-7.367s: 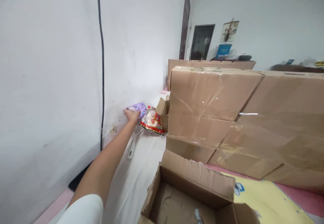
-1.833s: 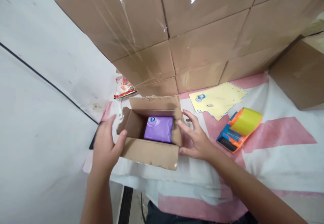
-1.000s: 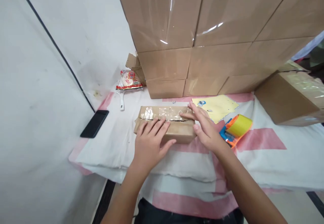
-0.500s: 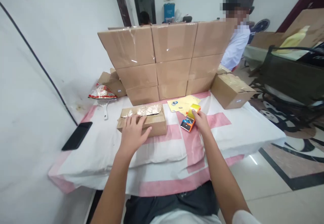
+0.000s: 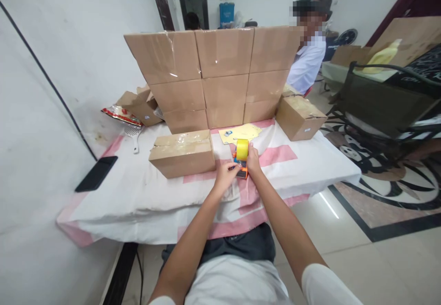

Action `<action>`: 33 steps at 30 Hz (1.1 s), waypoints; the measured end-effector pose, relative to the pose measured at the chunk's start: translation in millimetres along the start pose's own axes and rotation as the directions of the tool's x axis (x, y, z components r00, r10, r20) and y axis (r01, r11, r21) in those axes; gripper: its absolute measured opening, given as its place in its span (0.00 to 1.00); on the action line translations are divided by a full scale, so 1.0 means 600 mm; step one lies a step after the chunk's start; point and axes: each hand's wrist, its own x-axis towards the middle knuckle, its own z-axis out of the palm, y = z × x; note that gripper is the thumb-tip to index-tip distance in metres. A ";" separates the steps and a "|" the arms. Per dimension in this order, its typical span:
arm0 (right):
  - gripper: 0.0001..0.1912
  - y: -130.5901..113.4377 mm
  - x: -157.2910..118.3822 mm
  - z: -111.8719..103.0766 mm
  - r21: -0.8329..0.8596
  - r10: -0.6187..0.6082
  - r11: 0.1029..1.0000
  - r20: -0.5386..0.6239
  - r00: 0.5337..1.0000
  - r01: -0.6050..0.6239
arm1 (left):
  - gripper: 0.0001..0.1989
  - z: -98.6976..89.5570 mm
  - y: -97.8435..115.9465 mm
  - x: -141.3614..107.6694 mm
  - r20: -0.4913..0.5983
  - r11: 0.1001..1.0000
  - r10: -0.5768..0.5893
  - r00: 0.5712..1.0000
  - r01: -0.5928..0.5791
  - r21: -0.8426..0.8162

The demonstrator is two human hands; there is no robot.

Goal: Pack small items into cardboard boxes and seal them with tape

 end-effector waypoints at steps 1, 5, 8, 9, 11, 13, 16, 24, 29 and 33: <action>0.36 -0.001 0.002 0.000 -0.010 0.011 1.000 -0.026 1.000 -0.012 | 0.11 0.003 -0.004 0.001 -0.003 0.999 0.000 1.000 0.000 -0.043; 0.35 -0.002 0.012 0.000 -0.028 0.006 1.000 -0.081 0.997 -0.008 | 0.13 0.009 -0.004 -0.009 -0.037 0.987 0.001 0.999 -0.007 -0.160; 0.33 0.000 0.017 0.000 -0.016 -0.029 0.999 -0.090 0.996 0.028 | 0.12 0.007 0.005 -0.018 -0.038 0.978 -0.022 0.999 0.013 -0.209; 0.33 0.001 0.019 0.000 -0.011 -0.034 0.999 -0.084 0.996 0.033 | 0.12 0.005 0.007 -0.021 -0.025 0.974 -0.039 0.999 0.033 -0.226; 0.33 0.001 0.022 -0.001 0.001 -0.023 1.000 -0.071 0.997 0.023 | 0.12 0.001 0.009 -0.028 0.022 0.962 -0.089 0.996 0.092 -0.258; 0.32 -0.001 0.023 0.000 0.013 0.001 1.000 -0.085 0.996 0.000 | 0.15 -0.002 0.009 -0.037 0.073 0.946 -0.144 0.987 0.159 -0.283; 0.30 -0.006 0.023 0.001 0.006 0.025 1.000 -0.136 0.990 -0.024 | 0.17 -0.006 0.007 -0.052 0.112 0.928 -0.200 0.973 0.225 -0.297; 0.27 -0.003 0.027 -0.004 -0.057 -0.006 0.998 -0.172 0.985 -0.004 | 0.17 -0.010 0.005 -0.087 0.119 0.936 -0.239 0.964 0.261 -0.237; 0.26 -0.007 0.027 -0.002 -0.056 0.006 0.998 -0.161 0.987 -0.015 | 0.16 -0.017 0.019 -0.109 0.111 0.957 -0.218 0.970 0.234 -0.172; 0.26 -0.010 0.025 0.001 -0.042 0.028 0.999 -0.152 0.988 -0.034 | 0.16 -0.026 0.024 -0.127 0.104 0.968 -0.206 0.973 0.218 -0.121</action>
